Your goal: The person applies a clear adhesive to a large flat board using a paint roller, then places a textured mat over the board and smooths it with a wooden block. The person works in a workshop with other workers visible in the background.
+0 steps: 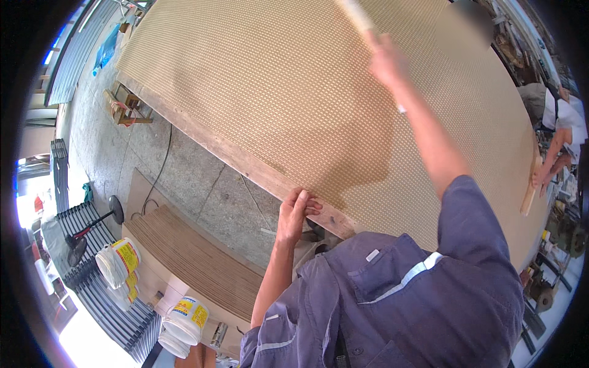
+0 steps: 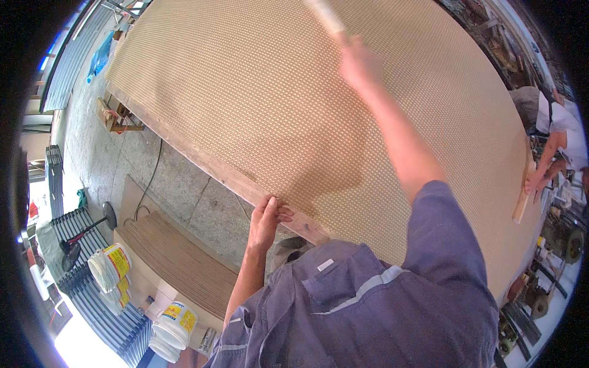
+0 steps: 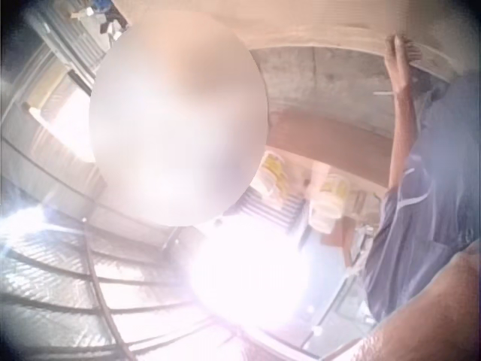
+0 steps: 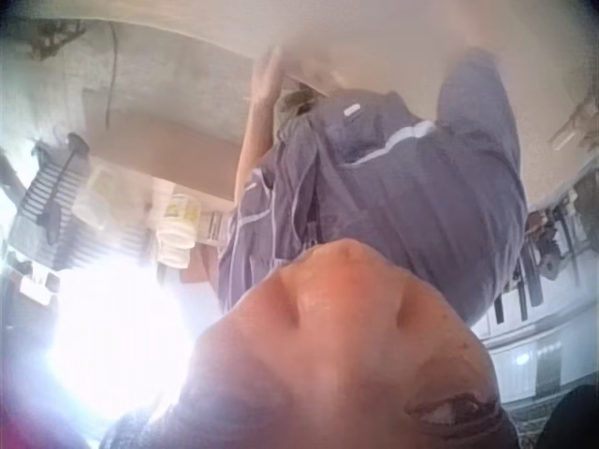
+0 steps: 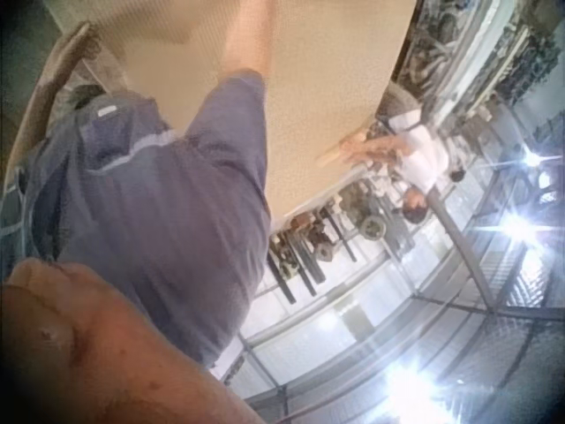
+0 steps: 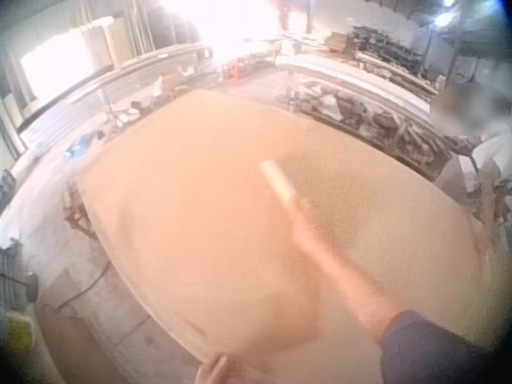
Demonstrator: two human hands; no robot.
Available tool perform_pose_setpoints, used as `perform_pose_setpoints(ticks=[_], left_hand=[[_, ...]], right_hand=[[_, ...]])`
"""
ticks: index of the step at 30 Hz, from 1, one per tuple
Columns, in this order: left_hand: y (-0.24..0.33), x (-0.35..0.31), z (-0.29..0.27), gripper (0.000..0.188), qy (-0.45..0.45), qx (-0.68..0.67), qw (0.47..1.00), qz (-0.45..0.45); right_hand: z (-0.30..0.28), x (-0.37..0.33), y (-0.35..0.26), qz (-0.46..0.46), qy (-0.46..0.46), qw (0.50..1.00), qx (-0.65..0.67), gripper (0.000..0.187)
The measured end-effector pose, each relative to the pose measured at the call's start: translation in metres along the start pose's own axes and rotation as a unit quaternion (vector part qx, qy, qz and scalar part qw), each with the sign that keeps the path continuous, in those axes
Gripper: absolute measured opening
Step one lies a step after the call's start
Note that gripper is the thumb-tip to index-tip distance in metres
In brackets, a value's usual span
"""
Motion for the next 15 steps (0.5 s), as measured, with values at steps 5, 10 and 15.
perform_pose_setpoints(ticks=[5, 10, 15], left_hand=[[0.024, 0.019, -0.006, 0.032, -0.04, -0.029, 0.999, 0.001], [0.036, 0.022, -0.021, 0.032, -0.122, 0.031, 0.992, -0.005], [0.038, 0.031, -0.05, 0.039, -0.173, 0.095, 0.975, -0.103]], right_hand=[[0.004, -0.077, -0.202, -0.158, -0.06, 0.965, 0.201, 0.044], [-0.017, -0.15, -0.278, -0.103, -0.254, 0.903, 0.332, 0.049], [-0.056, -0.172, -0.124, 0.162, -0.055, 0.924, 0.343, 0.049]])
Point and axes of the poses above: each hand's wrist, its own x-axis towards the middle knuckle, its own z-axis out of the palm, y = z × x, the point moved 5 cm from there along x, towards the middle knuckle, and after that the axes turned 5 degrees about y, right-handed, at the moved point
